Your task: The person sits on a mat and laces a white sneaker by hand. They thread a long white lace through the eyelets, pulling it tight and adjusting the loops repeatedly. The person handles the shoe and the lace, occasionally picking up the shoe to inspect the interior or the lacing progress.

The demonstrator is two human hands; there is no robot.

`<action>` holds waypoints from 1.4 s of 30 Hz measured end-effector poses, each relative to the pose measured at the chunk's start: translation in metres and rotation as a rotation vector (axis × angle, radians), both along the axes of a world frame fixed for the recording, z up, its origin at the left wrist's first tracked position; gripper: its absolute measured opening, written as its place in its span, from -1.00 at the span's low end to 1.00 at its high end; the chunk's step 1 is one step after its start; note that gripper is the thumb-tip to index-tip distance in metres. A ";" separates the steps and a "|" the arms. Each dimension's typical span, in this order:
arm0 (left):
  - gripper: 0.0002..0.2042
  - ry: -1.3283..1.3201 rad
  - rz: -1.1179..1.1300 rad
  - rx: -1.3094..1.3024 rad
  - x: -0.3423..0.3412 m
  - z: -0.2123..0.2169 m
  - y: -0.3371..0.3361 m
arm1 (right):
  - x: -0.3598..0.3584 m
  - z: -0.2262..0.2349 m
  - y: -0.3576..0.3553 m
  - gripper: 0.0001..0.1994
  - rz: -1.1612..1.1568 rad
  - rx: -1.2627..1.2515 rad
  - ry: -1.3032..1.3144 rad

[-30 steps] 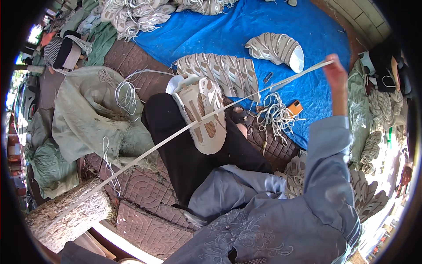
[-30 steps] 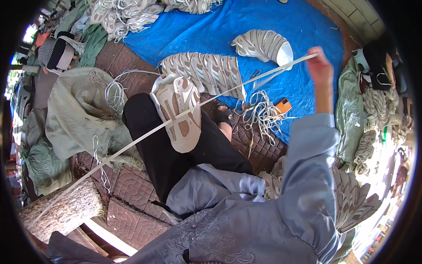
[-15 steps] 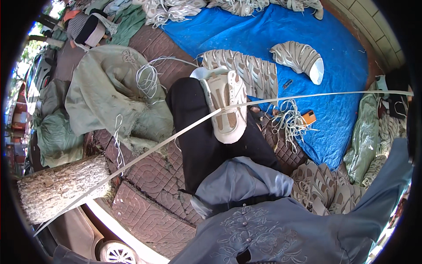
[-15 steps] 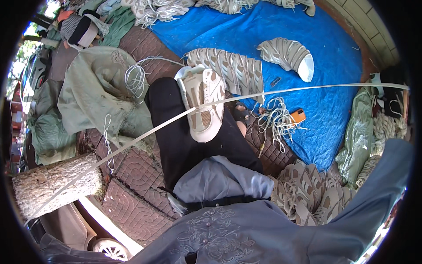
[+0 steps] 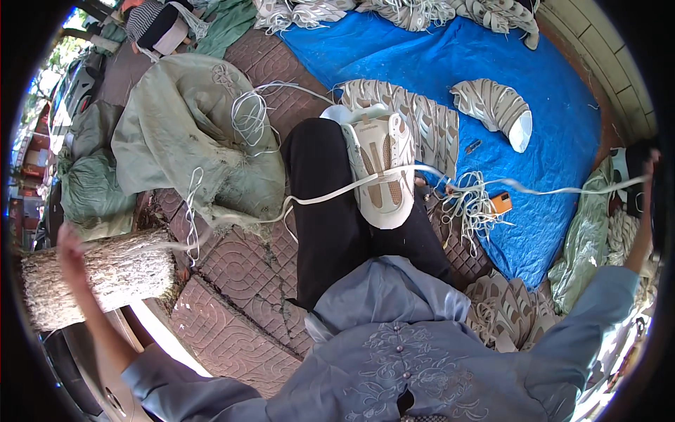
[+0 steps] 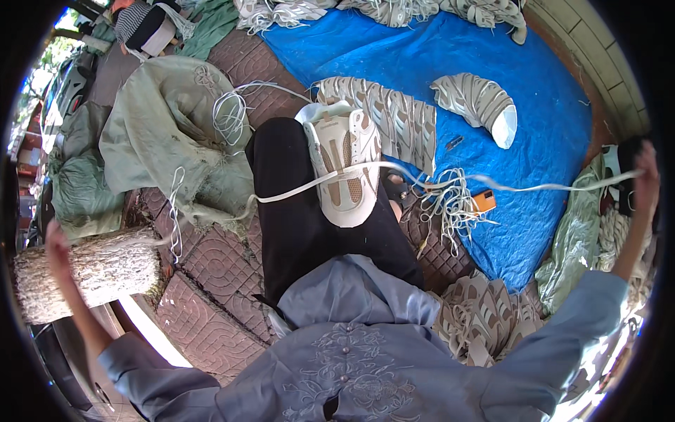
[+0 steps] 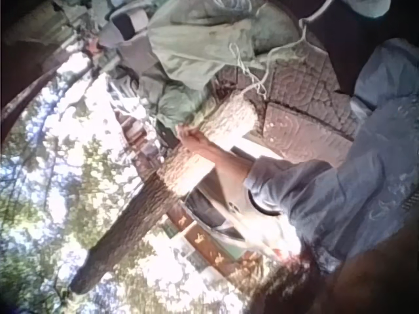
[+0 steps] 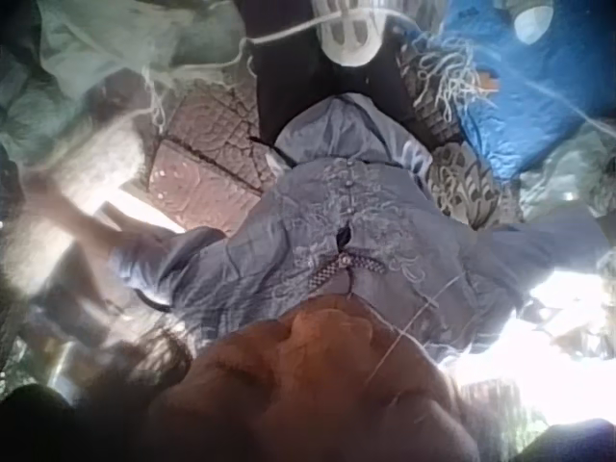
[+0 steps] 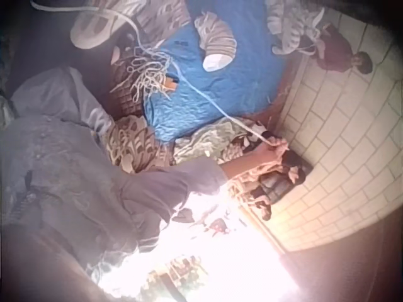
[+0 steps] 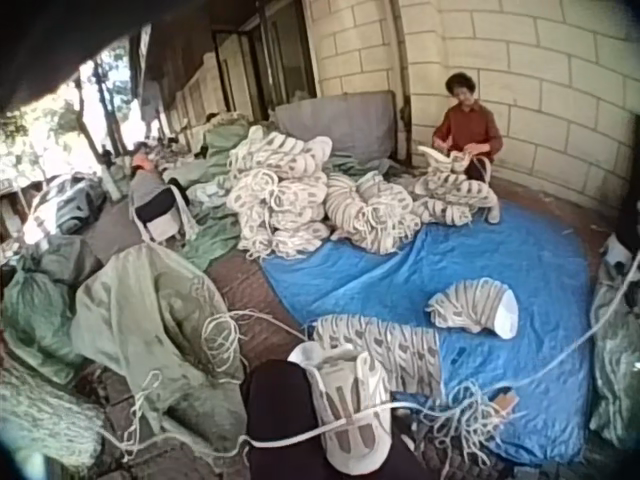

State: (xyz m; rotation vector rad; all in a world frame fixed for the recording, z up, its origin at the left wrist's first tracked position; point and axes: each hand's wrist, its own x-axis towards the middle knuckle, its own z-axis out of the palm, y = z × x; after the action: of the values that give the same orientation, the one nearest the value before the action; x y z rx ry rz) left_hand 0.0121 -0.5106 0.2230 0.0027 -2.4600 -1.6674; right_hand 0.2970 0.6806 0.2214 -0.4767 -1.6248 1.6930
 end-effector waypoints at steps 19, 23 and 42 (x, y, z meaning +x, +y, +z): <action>-0.98 0.099 -0.357 -0.334 0.078 -0.243 0.554 | -0.227 -0.221 -0.461 -0.89 1.128 0.054 -0.716; -0.98 0.127 -0.269 -0.357 0.081 -0.243 0.558 | -0.230 -0.215 -0.463 -0.87 1.139 0.030 -0.769; -0.96 0.036 -0.141 -0.304 0.090 -0.247 0.565 | -0.228 -0.220 -0.468 -0.84 1.116 -0.016 -0.740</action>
State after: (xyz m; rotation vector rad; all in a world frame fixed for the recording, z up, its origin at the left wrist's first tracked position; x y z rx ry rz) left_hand 0.1016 0.0541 -0.0243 -0.2415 -2.7146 -1.3089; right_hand 0.0691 0.2122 0.0017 -0.1811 -2.7306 2.4799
